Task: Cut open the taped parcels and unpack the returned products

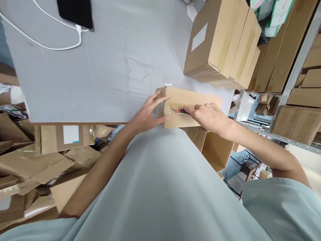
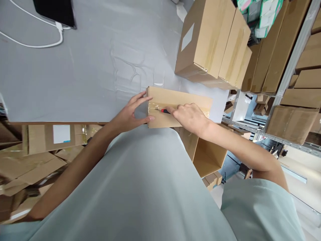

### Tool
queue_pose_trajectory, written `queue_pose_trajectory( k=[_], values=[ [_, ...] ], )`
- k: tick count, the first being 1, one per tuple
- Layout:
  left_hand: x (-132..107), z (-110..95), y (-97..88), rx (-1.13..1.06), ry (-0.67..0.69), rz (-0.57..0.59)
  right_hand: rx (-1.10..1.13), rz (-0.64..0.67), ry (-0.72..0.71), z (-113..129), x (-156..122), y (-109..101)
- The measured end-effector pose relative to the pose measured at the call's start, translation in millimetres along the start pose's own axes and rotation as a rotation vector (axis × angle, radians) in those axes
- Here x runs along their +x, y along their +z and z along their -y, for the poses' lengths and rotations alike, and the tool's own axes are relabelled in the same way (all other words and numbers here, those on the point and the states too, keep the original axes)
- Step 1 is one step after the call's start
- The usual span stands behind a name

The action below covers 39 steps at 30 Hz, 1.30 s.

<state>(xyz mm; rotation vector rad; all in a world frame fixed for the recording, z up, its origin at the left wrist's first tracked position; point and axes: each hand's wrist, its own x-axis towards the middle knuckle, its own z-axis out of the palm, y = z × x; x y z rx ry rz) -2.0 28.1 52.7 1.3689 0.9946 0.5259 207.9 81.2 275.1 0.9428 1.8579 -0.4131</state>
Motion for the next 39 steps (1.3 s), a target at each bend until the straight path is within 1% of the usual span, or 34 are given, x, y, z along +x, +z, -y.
queue_pose_trajectory(
  k=[6,9,11,18,21,25,29,32,34,36,38,39],
  values=[
    [-1.9,-3.8,2.4,0.003,-0.018,-0.010,0.013,0.004,0.017,-22.2,-8.0,24.2],
    [-2.8,-8.3,3.6,0.002,-0.045,-0.029,0.031,-0.006,0.014,-33.4,-11.3,35.5],
    [-3.3,-11.0,4.7,-0.001,-0.071,-0.044,0.038,-0.014,0.020,-43.9,-14.3,47.3],
    [-2.7,-13.6,12.5,-0.105,-0.125,-0.112,0.056,-0.048,0.092,-95.2,-35.3,112.3],
    [-2.4,-15.9,17.5,-0.118,-0.166,-0.152,0.060,-0.067,0.106,-116.6,-47.2,134.0],
    [-1.4,-21.9,22.7,-0.135,-0.229,-0.213,0.084,-0.072,0.164,-146.3,-61.2,164.4],
    [0.7,-28.6,26.8,-0.151,-0.311,-0.261,0.159,-0.135,0.204,-171.4,-70.7,201.2],
    [0.9,-31.2,29.2,-0.167,-0.373,-0.302,0.221,-0.184,0.221,-187.2,-80.7,222.0],
    [-0.2,-30.9,29.6,-0.172,-0.382,-0.309,0.280,-0.214,0.222,-200.5,-90.9,234.6],
    [-2.5,-29.0,28.8,-0.175,-0.361,-0.317,0.390,-0.262,0.243,-215.6,-99.6,253.1],
    [-5.9,-26.5,27.0,-0.195,-0.335,-0.328,0.586,-0.345,0.313,-226.1,-97.7,281.3],
    [-8.0,-25.2,25.8,-0.206,-0.332,-0.336,0.725,-0.398,0.360,-226.8,-90.0,298.2]
  ],
)
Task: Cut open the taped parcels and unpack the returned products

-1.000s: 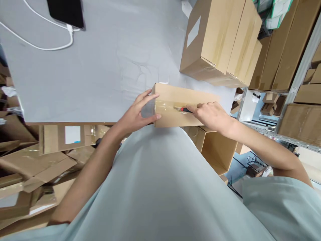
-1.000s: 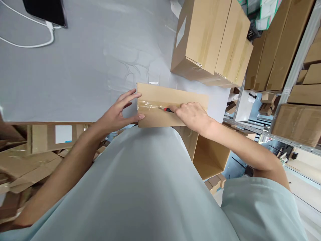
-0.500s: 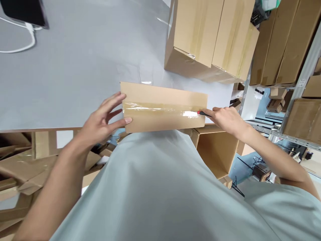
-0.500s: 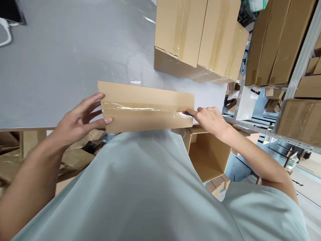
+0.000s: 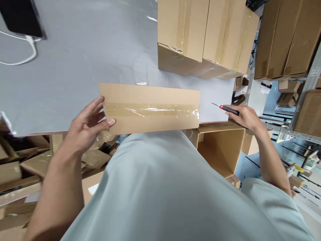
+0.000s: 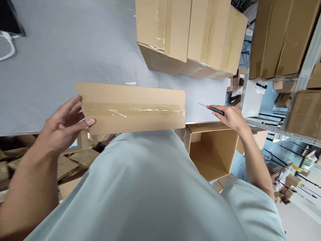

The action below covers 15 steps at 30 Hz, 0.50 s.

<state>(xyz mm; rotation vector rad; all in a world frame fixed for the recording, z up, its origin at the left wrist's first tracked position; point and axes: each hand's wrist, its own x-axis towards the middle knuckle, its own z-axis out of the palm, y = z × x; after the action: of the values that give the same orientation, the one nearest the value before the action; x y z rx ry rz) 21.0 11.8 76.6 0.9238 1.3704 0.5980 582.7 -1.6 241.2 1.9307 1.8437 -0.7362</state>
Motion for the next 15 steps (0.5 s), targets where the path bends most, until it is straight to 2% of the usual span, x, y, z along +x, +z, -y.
queue_pose_trajectory(
  k=[2,4,6,8,11,13,15],
  values=[
    [-2.7,2.7,-5.0,-0.014,-0.014,-0.017,0.325,-0.075,0.140,-9.3,13.8,44.3],
    [-5.7,4.9,-11.5,-0.011,-0.029,-0.039,0.679,-0.103,0.269,3.9,34.4,99.3],
    [-8.6,6.9,-20.1,-0.020,-0.023,-0.055,0.959,-0.128,0.368,36.6,54.9,150.8],
    [-10.9,9.4,-31.2,-0.034,-0.010,-0.068,1.171,-0.150,0.413,77.0,69.3,188.3],
    [-12.4,16.6,-52.7,-0.035,-0.024,-0.117,1.351,-0.216,0.429,127.7,77.4,213.5],
    [-11.5,24.8,-69.9,-0.040,-0.045,-0.169,1.385,-0.292,0.421,149.2,76.0,213.6],
    [-8.3,35.5,-87.1,-0.042,-0.042,-0.197,1.352,-0.348,0.377,162.9,69.8,203.7]
  ],
)
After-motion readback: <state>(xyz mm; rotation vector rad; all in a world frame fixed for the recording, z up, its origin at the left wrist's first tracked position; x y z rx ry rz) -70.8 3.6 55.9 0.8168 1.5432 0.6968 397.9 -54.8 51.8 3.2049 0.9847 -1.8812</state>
